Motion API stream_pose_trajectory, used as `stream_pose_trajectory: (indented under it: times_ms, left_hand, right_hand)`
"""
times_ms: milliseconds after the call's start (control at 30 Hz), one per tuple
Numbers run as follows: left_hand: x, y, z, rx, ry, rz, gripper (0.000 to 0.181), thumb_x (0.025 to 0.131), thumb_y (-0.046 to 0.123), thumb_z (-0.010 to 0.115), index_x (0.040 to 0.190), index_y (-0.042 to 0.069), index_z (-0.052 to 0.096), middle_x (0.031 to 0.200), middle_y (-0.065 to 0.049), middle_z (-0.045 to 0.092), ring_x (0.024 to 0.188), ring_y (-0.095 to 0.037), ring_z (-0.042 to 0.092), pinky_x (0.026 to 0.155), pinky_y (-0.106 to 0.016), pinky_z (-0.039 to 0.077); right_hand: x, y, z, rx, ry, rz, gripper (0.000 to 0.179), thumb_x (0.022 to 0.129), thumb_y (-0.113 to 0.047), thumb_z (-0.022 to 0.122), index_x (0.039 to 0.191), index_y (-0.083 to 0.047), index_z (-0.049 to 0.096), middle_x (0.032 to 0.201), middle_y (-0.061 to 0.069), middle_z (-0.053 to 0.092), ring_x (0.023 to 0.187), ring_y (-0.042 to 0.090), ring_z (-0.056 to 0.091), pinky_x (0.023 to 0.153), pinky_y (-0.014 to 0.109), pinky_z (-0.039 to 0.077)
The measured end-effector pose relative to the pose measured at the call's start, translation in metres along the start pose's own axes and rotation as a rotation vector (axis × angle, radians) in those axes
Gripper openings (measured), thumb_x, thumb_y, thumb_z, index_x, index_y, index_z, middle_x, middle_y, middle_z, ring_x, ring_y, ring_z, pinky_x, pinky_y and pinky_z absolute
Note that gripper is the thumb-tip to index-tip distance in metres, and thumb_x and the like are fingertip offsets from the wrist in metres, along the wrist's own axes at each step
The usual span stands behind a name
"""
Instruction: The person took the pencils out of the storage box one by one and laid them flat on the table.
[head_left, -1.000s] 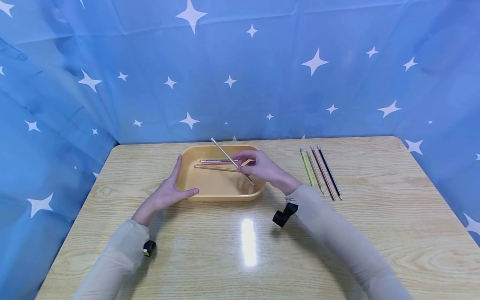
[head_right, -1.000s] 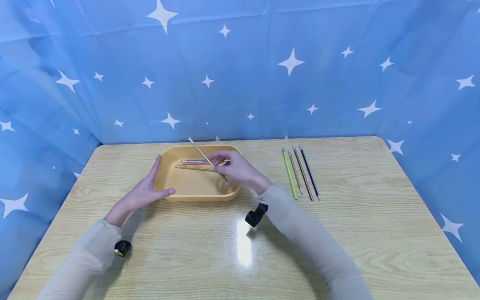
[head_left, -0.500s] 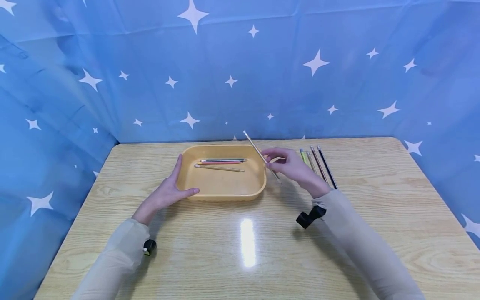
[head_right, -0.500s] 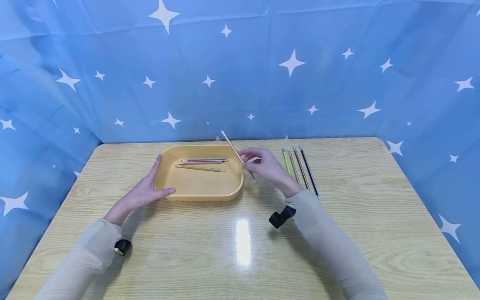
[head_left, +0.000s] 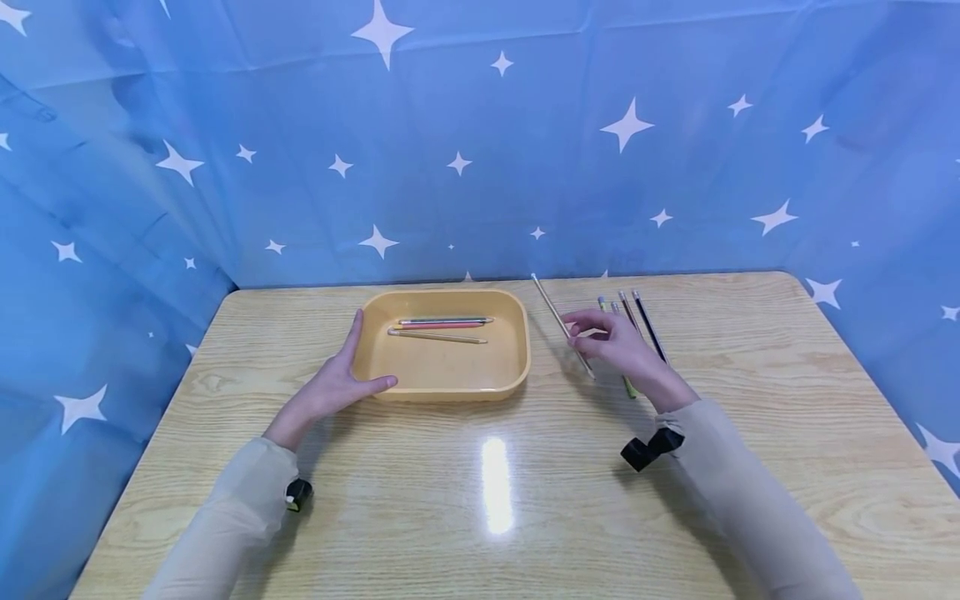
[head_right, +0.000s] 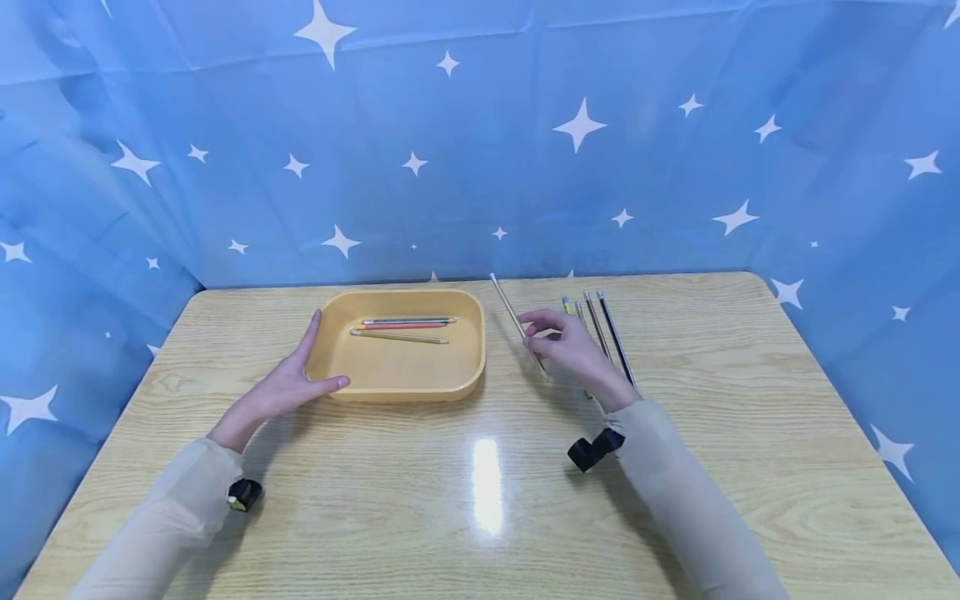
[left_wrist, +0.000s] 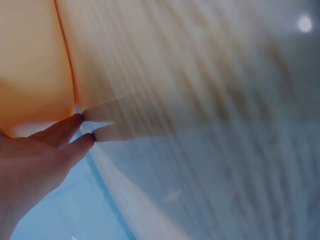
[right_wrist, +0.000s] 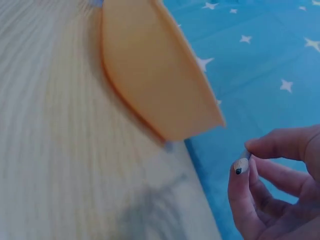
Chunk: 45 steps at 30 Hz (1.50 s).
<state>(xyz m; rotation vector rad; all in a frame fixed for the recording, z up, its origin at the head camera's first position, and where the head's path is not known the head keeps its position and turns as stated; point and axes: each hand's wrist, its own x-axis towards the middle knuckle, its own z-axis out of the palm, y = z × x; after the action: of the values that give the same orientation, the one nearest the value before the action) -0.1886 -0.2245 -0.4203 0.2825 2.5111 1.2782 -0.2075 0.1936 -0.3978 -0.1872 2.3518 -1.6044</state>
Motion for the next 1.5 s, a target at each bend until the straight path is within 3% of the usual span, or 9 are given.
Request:
stream_pose_trajectory:
  times_ms: [200,500,700,1100,1500]
  left_hand:
    - [-0.001,0.0,0.0,-0.005,0.002,0.007,0.115,0.086,0.033,0.074,0.152,0.022,-0.02,0.159,-0.014,-0.01,0.142,-0.044,0.006,0.111,-0.058,0.014]
    - [0.001,-0.002,0.001,-0.003,0.007,0.01,0.115,0.086,0.033,0.074,0.152,0.018,-0.019,0.159,-0.015,-0.009,0.142,-0.042,0.006,0.112,-0.056,0.013]
    - [0.002,-0.003,0.001,0.01,0.006,-0.003,0.115,0.086,0.036,0.073,0.152,0.022,-0.02,0.159,-0.014,-0.008,0.142,-0.042,0.007,0.112,-0.057,0.014]
    - [0.003,-0.003,0.001,0.01,0.001,-0.001,0.116,0.086,0.039,0.073,0.152,0.02,-0.02,0.159,-0.014,-0.01,0.142,-0.043,0.006,0.111,-0.058,0.014]
    - [0.002,-0.003,0.0,0.017,-0.003,0.006,0.115,0.087,0.038,0.072,0.152,0.02,-0.02,0.159,-0.011,-0.012,0.143,-0.042,0.004,0.112,-0.057,0.013]
  right_hand:
    - [-0.006,0.017,-0.002,-0.012,0.041,0.014,0.044,0.094,-0.003,0.056,0.137,0.002,0.05,0.116,0.022,0.053,0.104,0.035,0.058,0.074,0.027,0.05]
    - [-0.014,0.032,-0.007,-0.078,0.15,0.053,0.041,0.095,-0.005,0.057,0.136,0.001,0.052,0.113,0.02,0.056,0.099,0.028,0.059,0.074,0.024,0.051]
    - [-0.013,0.039,-0.011,-0.088,0.216,0.054,0.038,0.094,-0.005,0.06,0.13,0.005,0.055,0.11,0.021,0.058,0.089,0.018,0.057,0.07,0.022,0.05]
    - [-0.011,0.045,-0.015,-0.201,0.334,0.068,0.024,0.092,-0.009,0.064,0.111,0.005,0.064,0.097,0.015,0.062,0.076,0.014,0.056,0.062,0.022,0.048]
    - [-0.013,0.045,-0.013,-0.275,0.401,0.075,0.02,0.089,-0.009,0.067,0.104,0.005,0.067,0.092,0.013,0.065,0.075,0.014,0.056,0.061,0.019,0.045]
